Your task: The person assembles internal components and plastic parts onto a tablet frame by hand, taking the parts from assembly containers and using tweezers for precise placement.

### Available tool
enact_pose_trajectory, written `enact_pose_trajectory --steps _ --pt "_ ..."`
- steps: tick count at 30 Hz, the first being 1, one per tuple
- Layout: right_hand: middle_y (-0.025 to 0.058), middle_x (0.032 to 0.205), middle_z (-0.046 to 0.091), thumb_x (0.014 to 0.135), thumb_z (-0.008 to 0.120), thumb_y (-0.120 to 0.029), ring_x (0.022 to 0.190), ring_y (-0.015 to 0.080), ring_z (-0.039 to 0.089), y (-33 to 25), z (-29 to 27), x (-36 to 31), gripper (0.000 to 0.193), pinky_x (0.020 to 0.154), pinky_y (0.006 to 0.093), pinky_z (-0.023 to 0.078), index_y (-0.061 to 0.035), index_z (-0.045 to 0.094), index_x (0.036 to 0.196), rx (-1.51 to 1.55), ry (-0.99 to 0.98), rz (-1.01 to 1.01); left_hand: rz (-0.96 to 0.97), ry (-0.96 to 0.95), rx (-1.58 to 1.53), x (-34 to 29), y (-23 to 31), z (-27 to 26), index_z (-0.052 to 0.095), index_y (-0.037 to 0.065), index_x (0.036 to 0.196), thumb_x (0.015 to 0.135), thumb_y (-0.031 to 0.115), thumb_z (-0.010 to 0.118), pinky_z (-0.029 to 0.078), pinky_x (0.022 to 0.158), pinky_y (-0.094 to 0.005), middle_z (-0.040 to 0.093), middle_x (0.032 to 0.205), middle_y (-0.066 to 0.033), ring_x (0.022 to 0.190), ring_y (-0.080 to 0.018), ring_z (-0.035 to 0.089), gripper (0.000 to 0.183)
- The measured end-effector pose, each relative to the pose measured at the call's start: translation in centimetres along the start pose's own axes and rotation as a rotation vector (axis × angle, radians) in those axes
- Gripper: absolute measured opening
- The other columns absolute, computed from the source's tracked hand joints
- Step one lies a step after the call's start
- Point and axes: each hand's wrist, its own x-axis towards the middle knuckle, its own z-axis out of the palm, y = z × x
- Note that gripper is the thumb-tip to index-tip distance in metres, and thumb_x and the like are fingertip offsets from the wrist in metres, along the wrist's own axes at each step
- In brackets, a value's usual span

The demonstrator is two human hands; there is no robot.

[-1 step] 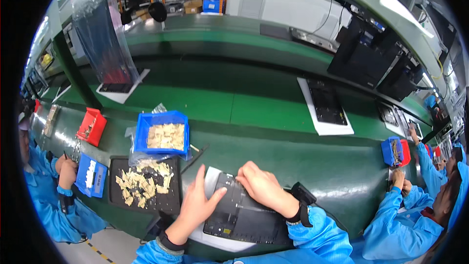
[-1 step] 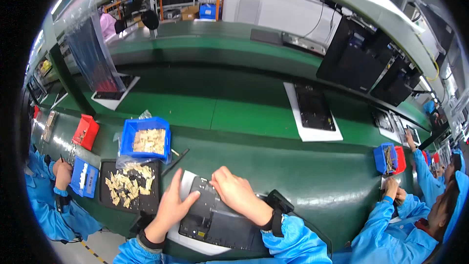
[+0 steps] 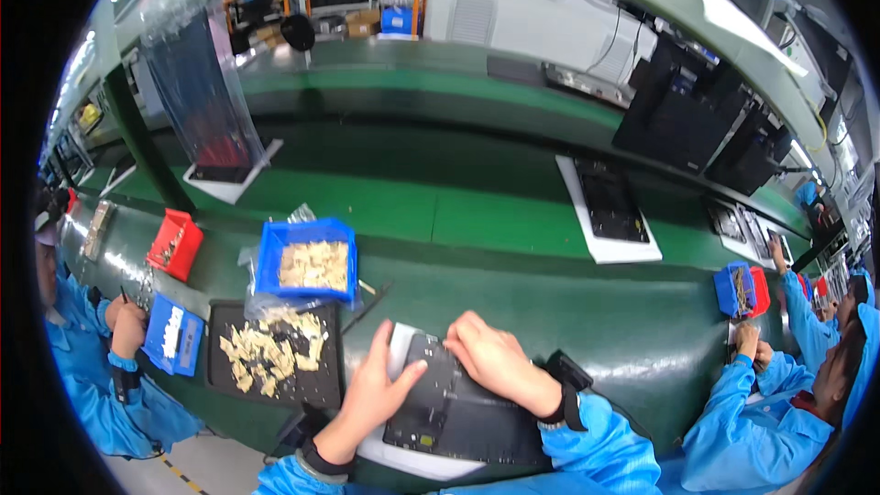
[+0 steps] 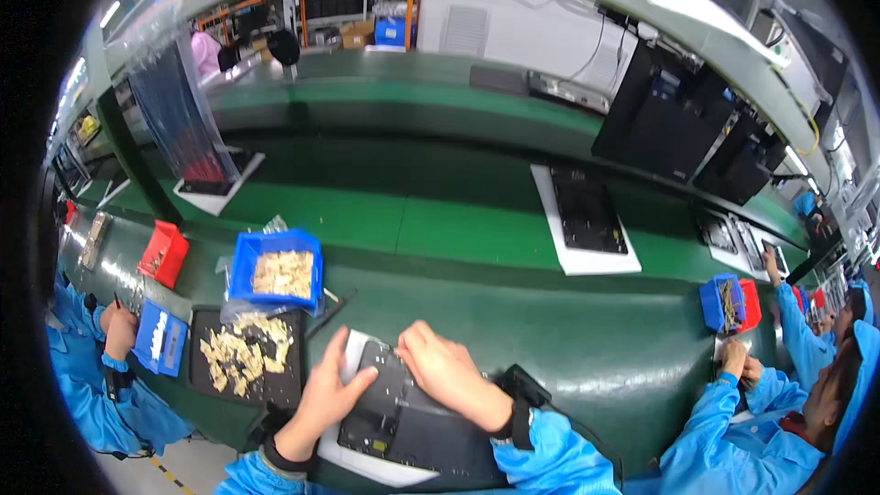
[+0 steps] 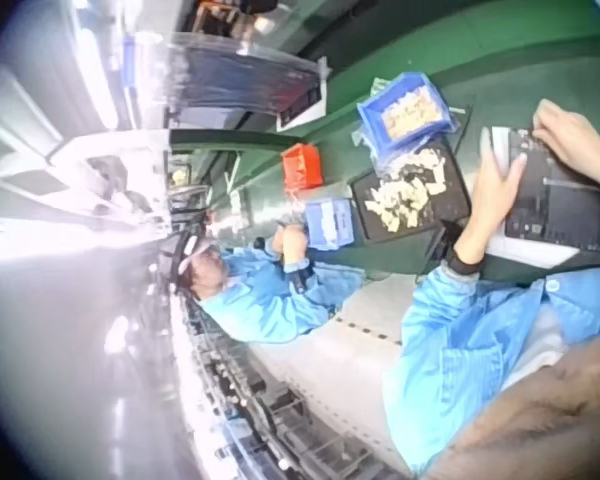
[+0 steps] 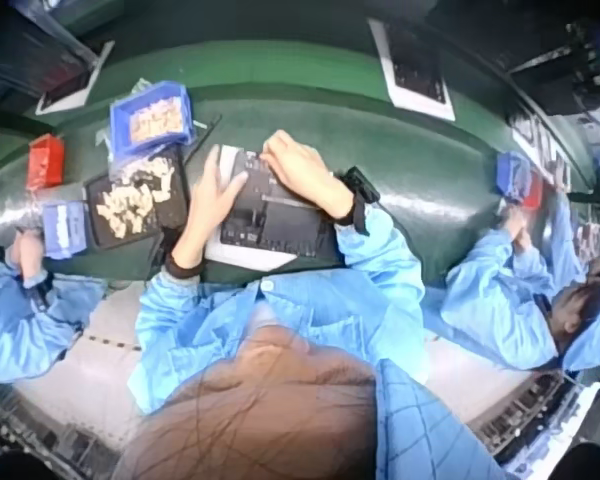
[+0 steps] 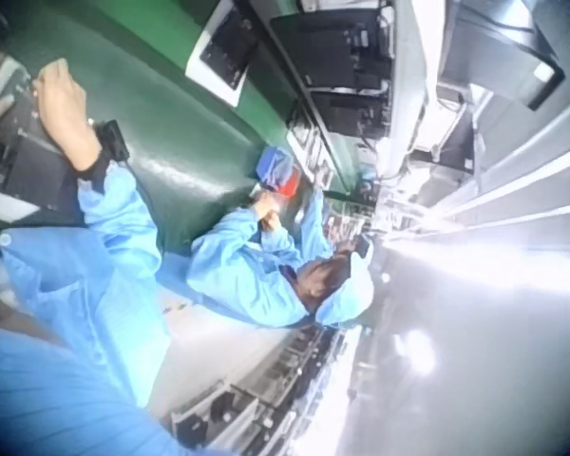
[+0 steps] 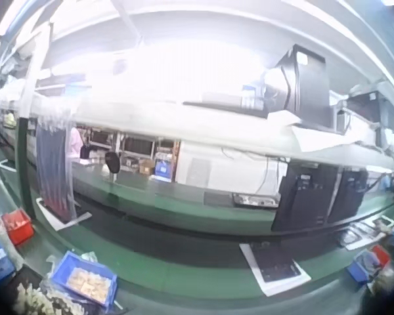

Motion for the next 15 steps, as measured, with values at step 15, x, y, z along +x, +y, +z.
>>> enact_pose_trajectory --steps 15 --pt "0.0167 0.126 0.059 0.091 0.058 -0.03 0.117 0.0277 0.055 7.3 -7.1 -11.6 0.051 0.102 0.0376 0.04 0.0064 0.053 0.127 1.552 0.124 0.347 0.499 0.434 -0.637 -1.2 4.5 -6.6 0.05 -0.005 0.122 0.091 0.001 0.051 0.044 0.088 -0.028 0.06 0.111 -0.0093 0.099 -0.0135 0.056 0.031"
